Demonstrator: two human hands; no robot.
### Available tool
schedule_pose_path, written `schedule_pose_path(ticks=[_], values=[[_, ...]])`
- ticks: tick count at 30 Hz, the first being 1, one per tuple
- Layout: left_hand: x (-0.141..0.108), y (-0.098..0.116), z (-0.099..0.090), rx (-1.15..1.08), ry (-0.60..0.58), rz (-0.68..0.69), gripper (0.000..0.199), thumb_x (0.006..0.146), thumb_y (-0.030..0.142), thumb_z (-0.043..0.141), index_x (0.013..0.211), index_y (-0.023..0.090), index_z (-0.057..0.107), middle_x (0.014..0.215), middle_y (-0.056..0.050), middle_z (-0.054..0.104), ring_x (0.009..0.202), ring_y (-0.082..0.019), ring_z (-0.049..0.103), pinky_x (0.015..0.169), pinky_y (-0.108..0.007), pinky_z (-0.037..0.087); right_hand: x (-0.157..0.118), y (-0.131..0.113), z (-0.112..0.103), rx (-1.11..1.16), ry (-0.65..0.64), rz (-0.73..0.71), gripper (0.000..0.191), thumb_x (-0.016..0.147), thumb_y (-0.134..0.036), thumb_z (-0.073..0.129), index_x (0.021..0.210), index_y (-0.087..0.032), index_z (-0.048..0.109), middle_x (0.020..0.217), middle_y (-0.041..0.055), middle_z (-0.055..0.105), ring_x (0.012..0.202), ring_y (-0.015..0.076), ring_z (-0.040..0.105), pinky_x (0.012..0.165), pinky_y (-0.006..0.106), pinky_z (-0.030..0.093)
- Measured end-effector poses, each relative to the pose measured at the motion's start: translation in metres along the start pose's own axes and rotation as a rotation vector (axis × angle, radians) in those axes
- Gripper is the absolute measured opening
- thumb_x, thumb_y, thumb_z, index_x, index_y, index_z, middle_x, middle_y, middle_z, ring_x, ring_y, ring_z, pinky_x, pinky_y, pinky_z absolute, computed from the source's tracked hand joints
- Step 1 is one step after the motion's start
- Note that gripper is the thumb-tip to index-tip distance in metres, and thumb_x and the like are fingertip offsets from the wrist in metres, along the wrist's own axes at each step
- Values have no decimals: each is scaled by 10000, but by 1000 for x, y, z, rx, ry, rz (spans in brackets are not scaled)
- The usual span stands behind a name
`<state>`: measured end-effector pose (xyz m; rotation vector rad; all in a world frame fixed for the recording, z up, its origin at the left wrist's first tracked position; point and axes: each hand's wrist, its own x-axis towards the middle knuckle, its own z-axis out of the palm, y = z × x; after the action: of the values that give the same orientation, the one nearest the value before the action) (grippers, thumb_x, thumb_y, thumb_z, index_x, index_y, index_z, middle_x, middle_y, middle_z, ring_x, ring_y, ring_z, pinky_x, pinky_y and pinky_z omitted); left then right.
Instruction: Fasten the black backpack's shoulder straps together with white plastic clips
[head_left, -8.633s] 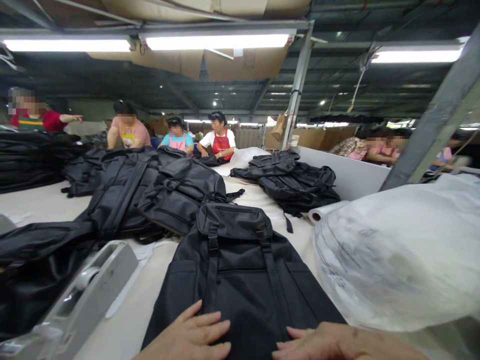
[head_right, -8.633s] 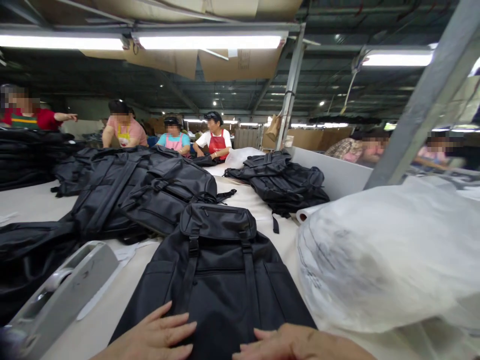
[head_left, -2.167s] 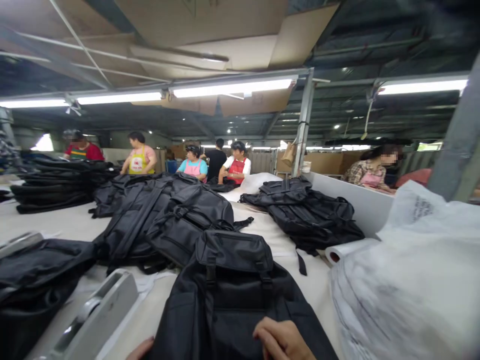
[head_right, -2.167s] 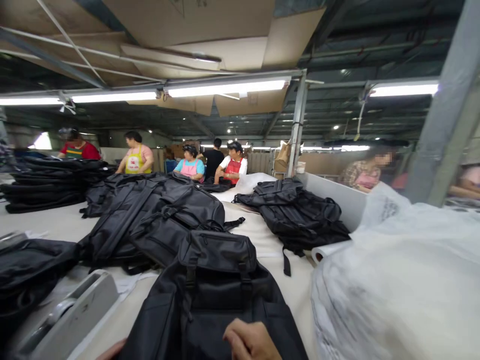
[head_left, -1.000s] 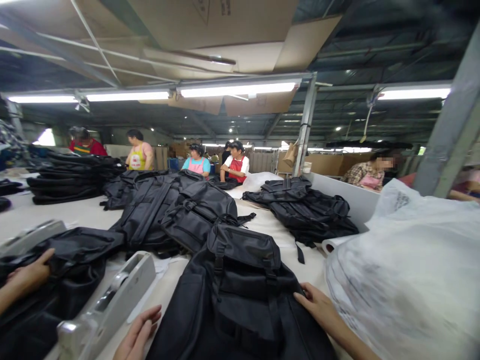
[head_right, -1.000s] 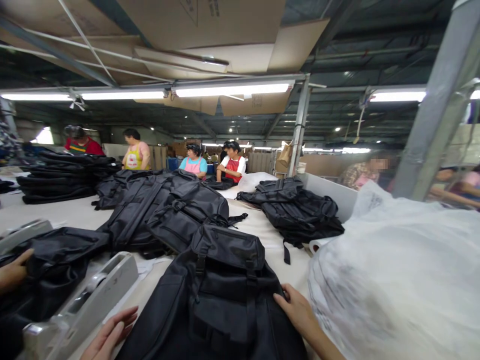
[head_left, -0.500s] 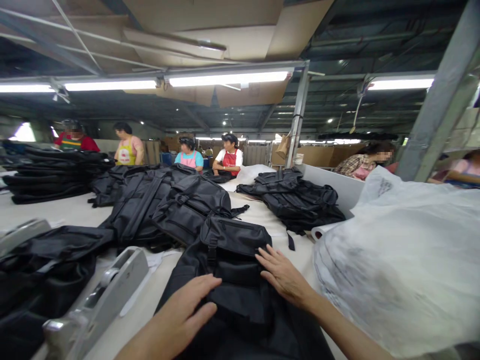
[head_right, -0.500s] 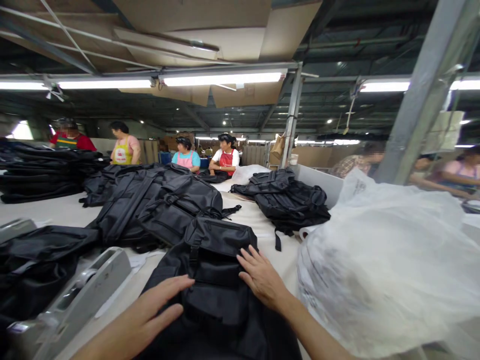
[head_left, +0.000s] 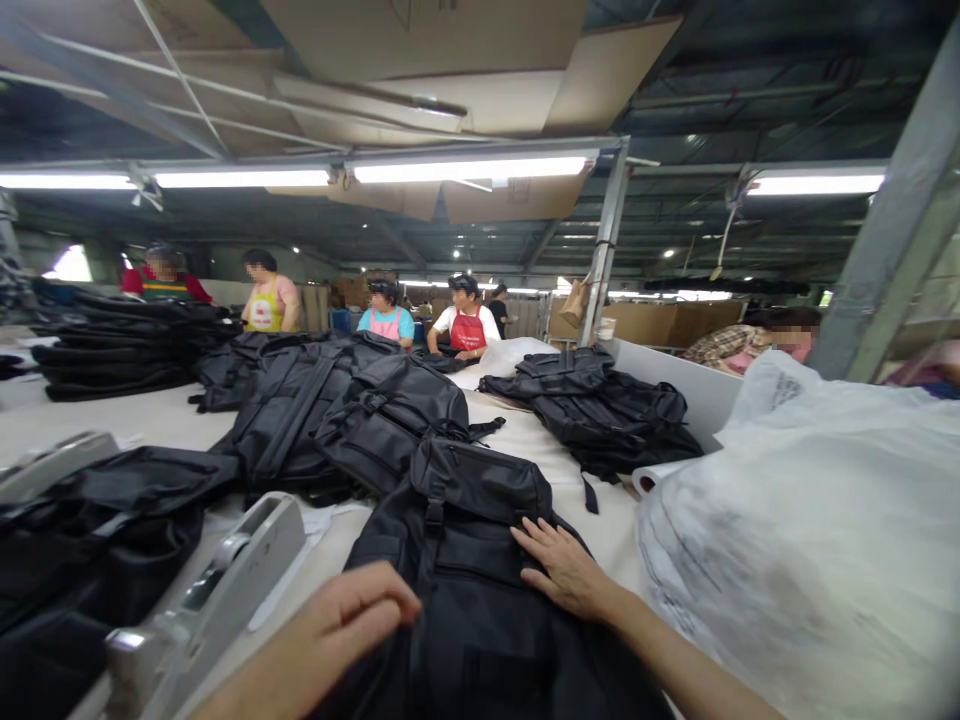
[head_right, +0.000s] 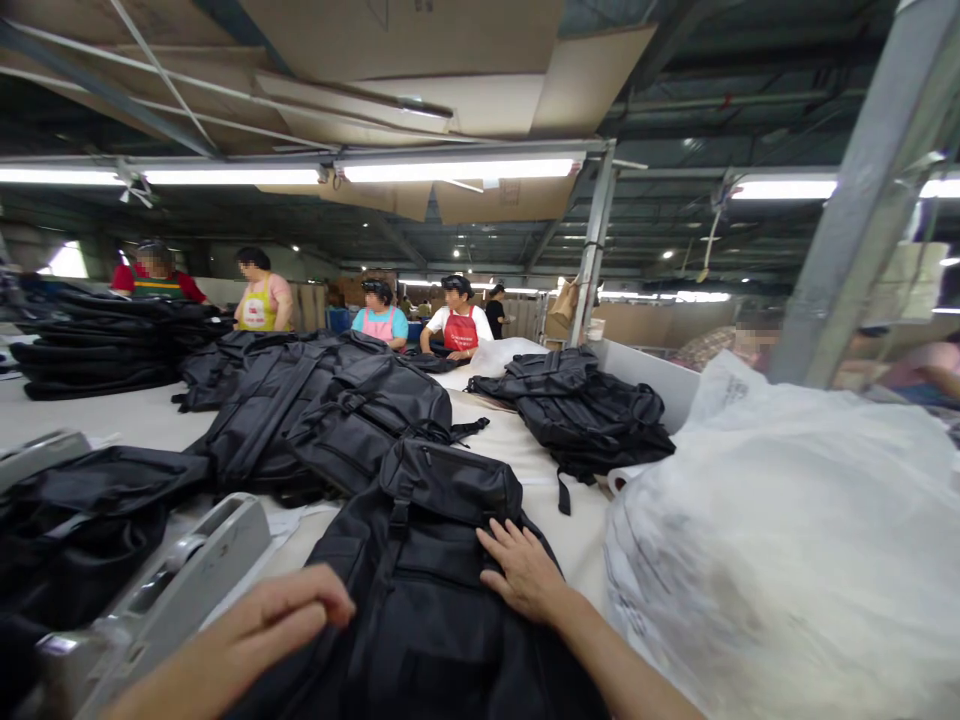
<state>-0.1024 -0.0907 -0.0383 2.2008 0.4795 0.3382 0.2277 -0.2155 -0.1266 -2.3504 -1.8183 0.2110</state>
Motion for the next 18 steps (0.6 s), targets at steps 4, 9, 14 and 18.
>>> schedule_pose_path(ticks=[4,9,14,18], values=[[29,-55,-23,-72,449,-271,660,754,560,506,1218,99,600,1356,-168,553,1300,-328,464,1136,-432,295,5,-15,-16,-31,10,-3,629,840,-298,509,1445,-194,374,1535,143,318,1423,339,248,1139,568,221],[57,-97,-7,-135,457,-315,737,788,557,441,1322,54,512,1450,-182,439,1371,-314,377,1165,-473,229,0,-74,-36,173,55,-325,512,858,-256,509,1368,-224,492,1418,111,519,1308,247,471,1096,410,364],[55,-115,5,-172,452,-216,657,795,523,469,1301,112,555,1421,-125,494,1360,-281,401,1188,-460,195,-23,-106,-41,232,-162,-380,356,793,-364,645,1127,-248,691,1023,74,746,949,265,680,835,341,517],[46,-149,7,-288,525,-163,623,770,566,510,1199,133,639,1323,-120,593,1294,-296,484,1180,-485,229,-59,-98,-49,452,-172,-414,316,777,-201,607,1055,-307,712,960,4,743,893,179,672,816,255,503]])
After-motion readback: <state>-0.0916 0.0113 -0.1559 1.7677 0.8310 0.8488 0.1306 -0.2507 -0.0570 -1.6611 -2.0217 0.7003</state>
